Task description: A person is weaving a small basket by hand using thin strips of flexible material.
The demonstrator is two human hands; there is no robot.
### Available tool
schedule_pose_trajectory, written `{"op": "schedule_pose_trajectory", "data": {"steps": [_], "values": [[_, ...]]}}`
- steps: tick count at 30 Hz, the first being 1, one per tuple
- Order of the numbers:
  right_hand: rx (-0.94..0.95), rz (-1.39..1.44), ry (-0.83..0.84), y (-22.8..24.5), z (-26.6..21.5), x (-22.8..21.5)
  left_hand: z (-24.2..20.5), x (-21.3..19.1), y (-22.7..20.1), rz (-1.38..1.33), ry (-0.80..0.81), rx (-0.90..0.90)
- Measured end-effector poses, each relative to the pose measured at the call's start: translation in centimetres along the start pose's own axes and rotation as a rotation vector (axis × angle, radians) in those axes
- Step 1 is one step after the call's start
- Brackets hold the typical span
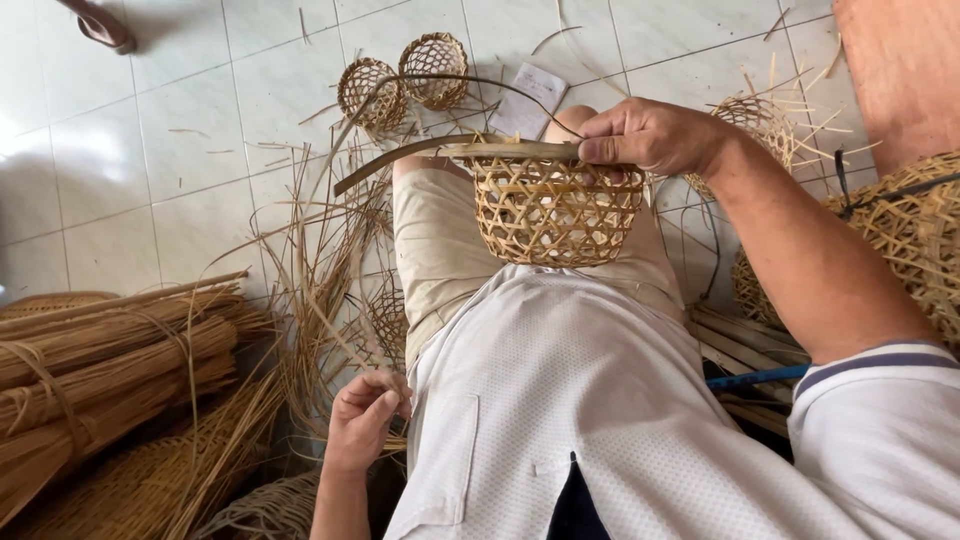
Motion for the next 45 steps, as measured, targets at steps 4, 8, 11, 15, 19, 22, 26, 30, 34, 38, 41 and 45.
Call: {"op": "schedule_pose_trajectory", "data": {"steps": [4, 8, 11, 15, 19, 22, 26, 30, 34, 38, 41, 45], "values": [[0.000, 0.024, -0.004, -0.7, 0.3, -0.1, 1.2, 3.8, -4.4, -0.117, 0.056, 0.069], [0.001, 0.040, 0.007, -0.1, 0.7, 0.3, 1.2, 6.4, -15.4, -0.487, 0.284, 0.434], [-0.005, 0.035, 0.014, 0.9, 0.9, 0.9, 1.7, 5.7, -20.1, -0.514, 0.217, 0.682], [-0.057, -0.088, 0.032, 0.7, 1.3, 1.2, 4.7, 14.4, -22.1, 0.223, 0.248, 1.039], [-0.001, -0.007, 0.025, 1.4, 1.0, 1.6, 6.3, 16.4, -27.2, 0.364, 0.073, 1.291], [-0.057, -0.107, 0.033, 1.0, 1.6, 1.6, 9.4, 19.0, -28.0, 0.510, 0.110, 1.267], [-0.236, -0.051, 0.060, 2.1, 2.4, 2.1, 15.9, 24.2, -20.4, 0.678, 0.339, 0.893], [-0.273, -0.105, 0.050, 1.8, 2.6, 2.5, 17.2, 27.1, -15.4, 0.951, 0.442, 0.981], [-0.257, -0.136, 0.033, 1.8, 2.1, 3.0, 17.8, 28.2, -14.3, 1.124, 0.535, 1.073], [-0.308, -0.213, -0.017, 3.3, 2.2, 3.2, 17.2, 29.1, -12.9, 1.419, 0.465, 1.203], [-0.327, -0.267, -0.037, 3.9, 2.3, 3.6, 17.1, 27.9, -10.4, 1.437, 0.445, 1.201], [-0.295, -0.257, 0.029, 3.3, 2.2, 3.9, 14.7, 27.6, -11.9, 1.363, 0.438, 1.214]]}}
Point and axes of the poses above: each hand's wrist, its own z-axis towards the middle knuckle, its own x-axis out of the palm, y = z × x, the point moved 10 cm from there along z, towards the middle knuckle, and after that the axes turned 4 degrees about -y, right-handed, at the moved point
